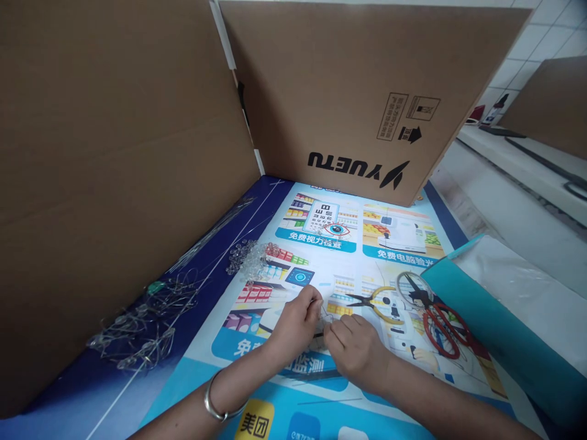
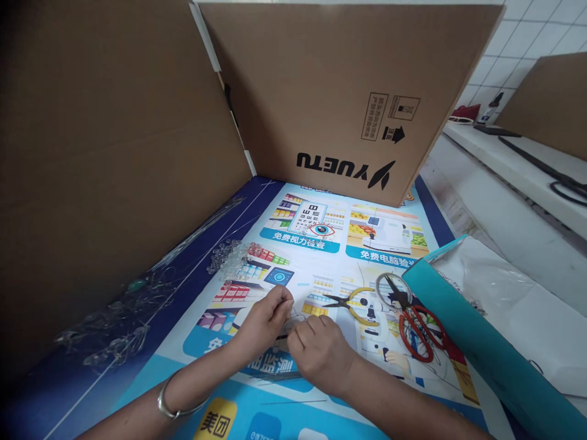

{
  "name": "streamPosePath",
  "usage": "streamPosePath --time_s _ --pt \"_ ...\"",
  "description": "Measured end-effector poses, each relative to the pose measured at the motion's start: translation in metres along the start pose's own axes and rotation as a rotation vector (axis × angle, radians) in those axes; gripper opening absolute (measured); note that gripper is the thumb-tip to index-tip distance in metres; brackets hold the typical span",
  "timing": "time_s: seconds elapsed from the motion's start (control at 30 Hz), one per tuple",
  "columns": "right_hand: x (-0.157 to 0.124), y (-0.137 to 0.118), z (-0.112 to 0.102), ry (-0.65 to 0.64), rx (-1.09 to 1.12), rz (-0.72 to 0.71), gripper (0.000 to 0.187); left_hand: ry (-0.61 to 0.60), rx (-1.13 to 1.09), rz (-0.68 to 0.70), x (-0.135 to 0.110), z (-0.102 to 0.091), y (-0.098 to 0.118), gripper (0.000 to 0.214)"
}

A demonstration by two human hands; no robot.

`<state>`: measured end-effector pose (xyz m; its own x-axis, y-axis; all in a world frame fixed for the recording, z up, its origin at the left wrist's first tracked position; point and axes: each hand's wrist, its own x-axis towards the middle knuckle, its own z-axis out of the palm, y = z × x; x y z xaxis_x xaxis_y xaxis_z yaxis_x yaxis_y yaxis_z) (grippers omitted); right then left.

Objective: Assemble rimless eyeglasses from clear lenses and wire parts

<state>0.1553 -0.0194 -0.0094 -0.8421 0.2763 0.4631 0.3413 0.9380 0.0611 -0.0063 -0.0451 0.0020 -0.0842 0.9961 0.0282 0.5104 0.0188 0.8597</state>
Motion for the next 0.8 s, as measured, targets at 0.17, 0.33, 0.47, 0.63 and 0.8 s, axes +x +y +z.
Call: streamPosePath --time_s 0.17,0.33,0.47,0.63,0.8 --pt "-0.001 0.006 -0.002 0.016 0.149 0.117 0.022 0.014 -0.06 0.0 0.002 -0.001 -0.004 0.011" --pt "0.0 0.011 -0.006 -0.017 0.405 0.326 0.016 -0.053 -0.194 -0.014 0.005 -0.005 -0.01 0.012" --pt "0.003 0.013 -0.009 -0.045 0.494 0.37 0.015 -0.067 -0.268 -0.027 0.006 -0.006 -0.013 0.012" --pt "0.002 0.013 -0.006 -0.07 0.526 0.376 0.014 -0.041 -0.251 -0.047 0.006 -0.005 -0.011 0.012" --pt "0.0 0.011 0.0 -0.116 0.506 0.39 0.016 -0.009 -0.26 -0.051 0.004 -0.002 -0.009 0.013"
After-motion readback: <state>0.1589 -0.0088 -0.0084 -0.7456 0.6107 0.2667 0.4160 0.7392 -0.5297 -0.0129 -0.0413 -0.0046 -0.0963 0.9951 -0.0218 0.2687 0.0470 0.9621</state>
